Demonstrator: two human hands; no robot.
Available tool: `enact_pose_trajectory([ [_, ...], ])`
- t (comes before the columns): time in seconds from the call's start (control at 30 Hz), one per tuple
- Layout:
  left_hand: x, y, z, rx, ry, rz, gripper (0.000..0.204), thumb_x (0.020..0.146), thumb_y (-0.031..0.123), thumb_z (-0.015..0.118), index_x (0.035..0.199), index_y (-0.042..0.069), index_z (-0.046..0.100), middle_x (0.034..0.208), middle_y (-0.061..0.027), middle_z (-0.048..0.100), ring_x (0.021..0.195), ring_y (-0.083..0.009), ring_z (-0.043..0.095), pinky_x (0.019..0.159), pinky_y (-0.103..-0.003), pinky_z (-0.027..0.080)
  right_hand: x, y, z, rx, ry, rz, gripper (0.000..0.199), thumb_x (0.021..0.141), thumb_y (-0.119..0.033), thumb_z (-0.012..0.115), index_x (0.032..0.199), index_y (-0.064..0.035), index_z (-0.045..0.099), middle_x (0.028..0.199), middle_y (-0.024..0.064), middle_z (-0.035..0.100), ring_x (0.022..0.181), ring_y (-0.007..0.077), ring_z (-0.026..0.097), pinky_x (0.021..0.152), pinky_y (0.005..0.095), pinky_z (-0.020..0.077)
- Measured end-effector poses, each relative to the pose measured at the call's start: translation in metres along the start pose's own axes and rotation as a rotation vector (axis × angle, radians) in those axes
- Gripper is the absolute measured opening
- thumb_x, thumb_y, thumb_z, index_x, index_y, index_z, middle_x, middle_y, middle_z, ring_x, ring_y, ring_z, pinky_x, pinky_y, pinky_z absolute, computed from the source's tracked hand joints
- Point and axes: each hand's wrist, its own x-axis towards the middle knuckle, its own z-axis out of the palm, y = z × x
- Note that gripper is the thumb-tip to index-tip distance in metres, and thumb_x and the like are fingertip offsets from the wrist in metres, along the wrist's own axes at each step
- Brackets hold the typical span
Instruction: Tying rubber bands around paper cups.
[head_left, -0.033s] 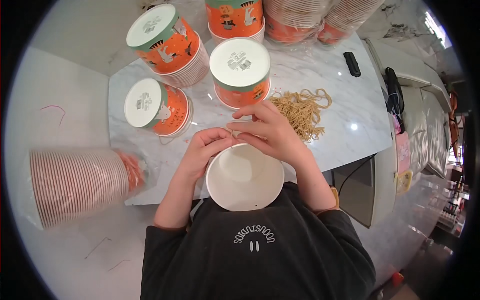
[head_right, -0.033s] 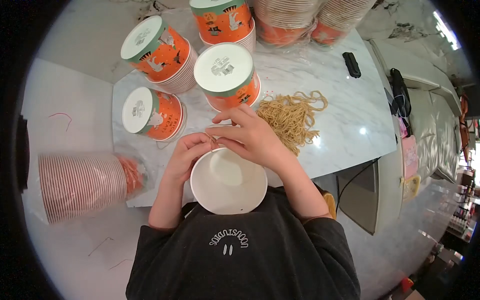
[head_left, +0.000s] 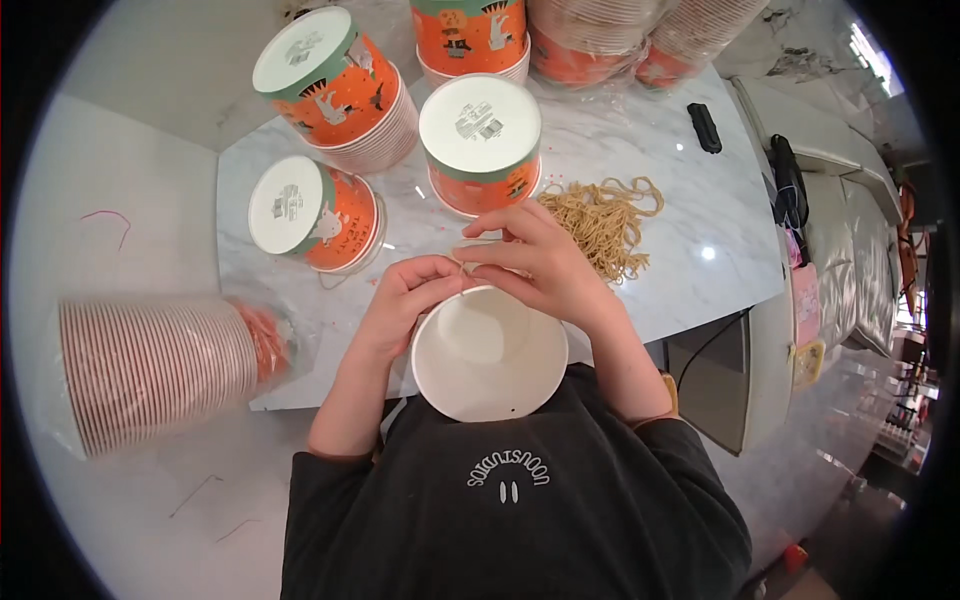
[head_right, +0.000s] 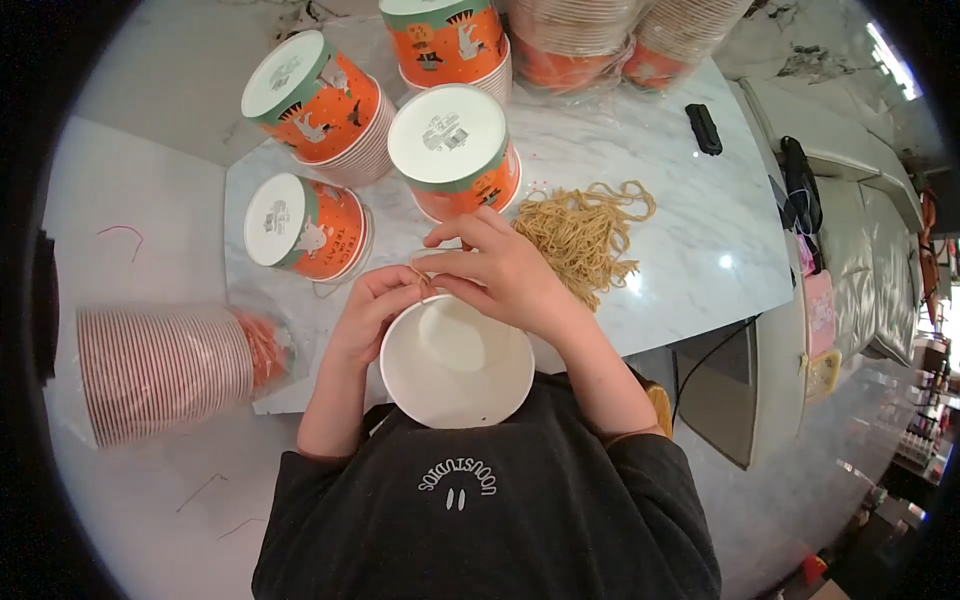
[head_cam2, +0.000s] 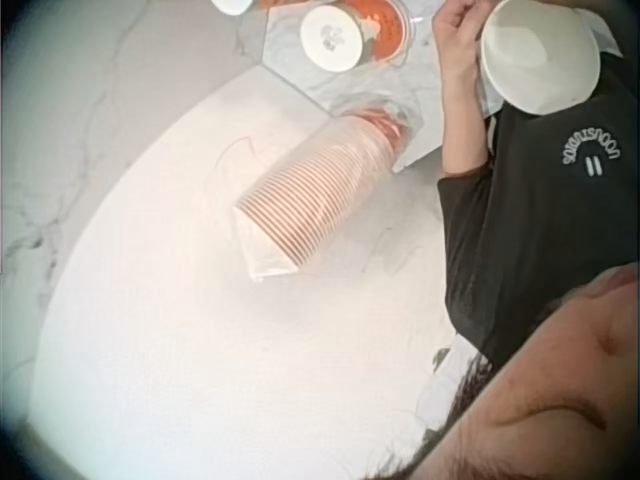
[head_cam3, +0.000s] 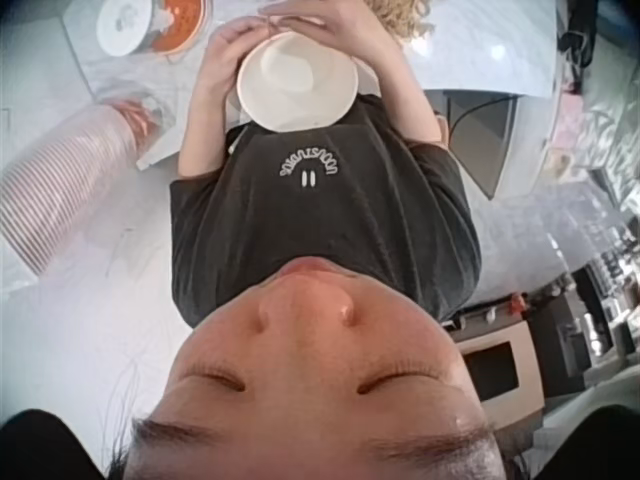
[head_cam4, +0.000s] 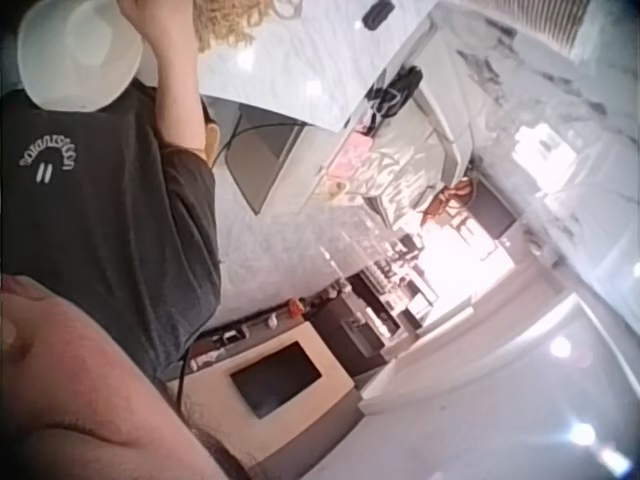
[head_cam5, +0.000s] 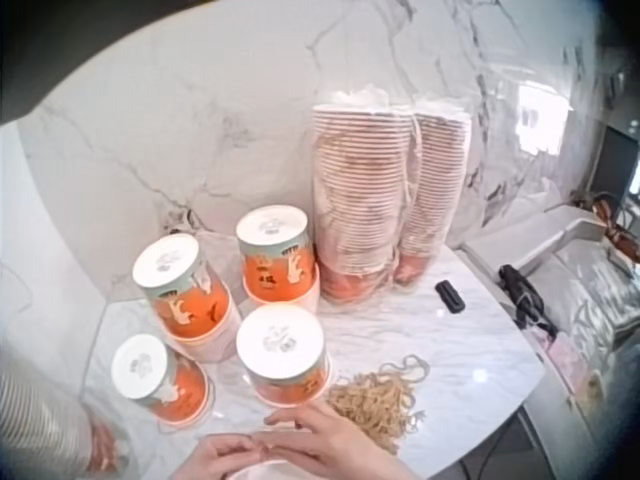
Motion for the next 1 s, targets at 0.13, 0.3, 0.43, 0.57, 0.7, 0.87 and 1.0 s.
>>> enact_pose_trajectory([
  [0.13, -0.003, -0.001, -0.008, -0.029, 0.006, -0.006, 0.01, 0.1, 0.008, 0.065, 0.101, 0.0, 0.071, 0.099, -0.0051, 0.074, 0.088, -0.0098, 0.069, 0.078, -0.024, 0.055, 0.004, 0.004, 0.005, 0.051, -0.075, 0.027, 0.02, 0.085, -0.009, 0.077, 0.105, -0.012, 0.077, 0.113, 0.0039, 0.067, 0.104, 0.0271, 0.061, 0.089, 0.0388, 0.053],
  [0.3, -0.004, -0.008, -0.023, -0.027, 0.039, 0.039, 0.009, 0.1, 0.008, 0.065, 0.101, 0.0, 0.07, 0.097, -0.0055, 0.073, 0.087, -0.01, 0.069, 0.077, -0.024, 0.054, 0.009, 0.006, 0.018, 0.109, -0.138, 0.129, 0.014, 0.086, -0.008, 0.078, 0.099, -0.008, 0.074, 0.113, 0.0057, 0.067, 0.11, 0.0271, 0.061, 0.094, 0.0388, 0.0506],
  [0.43, -0.006, -0.011, -0.033, -0.06, 0.012, 0.075, 0.009, 0.099, 0.006, 0.065, 0.103, 0.0, 0.07, 0.098, -0.0056, 0.074, 0.087, -0.0105, 0.069, 0.078, -0.024, 0.054, 0.016, 0.003, 0.029, 0.15, -0.168, 0.184, 0.011, 0.087, -0.005, 0.074, 0.097, -0.0053, 0.07, 0.113, 0.0077, 0.067, 0.111, 0.0285, 0.061, 0.094, 0.0399, 0.0504],
  [0.57, -0.003, -0.013, -0.032, -0.112, 0.039, 0.098, 0.009, 0.098, 0.004, 0.064, 0.104, 0.0, 0.07, 0.098, -0.0055, 0.074, 0.087, -0.0106, 0.069, 0.079, -0.024, 0.055, 0.021, -0.001, 0.032, 0.152, -0.182, 0.244, 0.011, 0.087, -0.004, 0.07, 0.097, -0.0041, 0.065, 0.113, 0.0097, 0.067, 0.112, 0.0307, 0.061, 0.095, 0.0401, 0.0501],
  [0.7, 0.008, -0.023, -0.036, 0.033, 0.096, 0.226, 0.014, 0.092, -0.003, 0.069, 0.106, 0.001, 0.069, 0.098, -0.0045, 0.073, 0.089, -0.0087, 0.068, 0.078, -0.022, 0.053, 0.022, -0.002, 0.03, 0.055, -0.186, 0.23, 0.013, 0.086, -0.005, 0.072, 0.097, -0.0057, 0.065, 0.115, 0.0087, 0.066, 0.115, 0.0304, 0.06, 0.1, 0.0414, 0.0461],
  [0.87, 0.014, -0.022, -0.035, 0.153, 0.176, 0.312, 0.028, 0.086, -0.003, 0.077, 0.111, 0.004, 0.067, 0.101, -0.0004, 0.071, 0.081, -0.0034, 0.062, 0.072, -0.019, 0.05, 0.031, -0.014, 0.026, -0.327, -0.152, 0.012, 0.016, 0.081, -0.011, 0.077, 0.094, -0.011, 0.068, 0.116, 0.0041, 0.062, 0.12, 0.027, 0.056, 0.106, 0.0498, 0.0364],
  [1.0, 0.006, -0.005, -0.026, 0.347, 0.26, 0.327, 0.042, 0.083, -0.001, 0.08, 0.121, 0.01, 0.066, 0.121, 0.0042, 0.066, 0.076, -0.0022, 0.055, 0.067, -0.019, 0.048, 0.032, -0.028, 0.029, -0.373, -0.24, 0.101, 0.018, 0.08, -0.006, 0.077, 0.097, -0.0092, 0.071, 0.108, 0.0048, 0.065, 0.104, 0.0268, 0.063, 0.093, 0.0423, 0.0447],
])
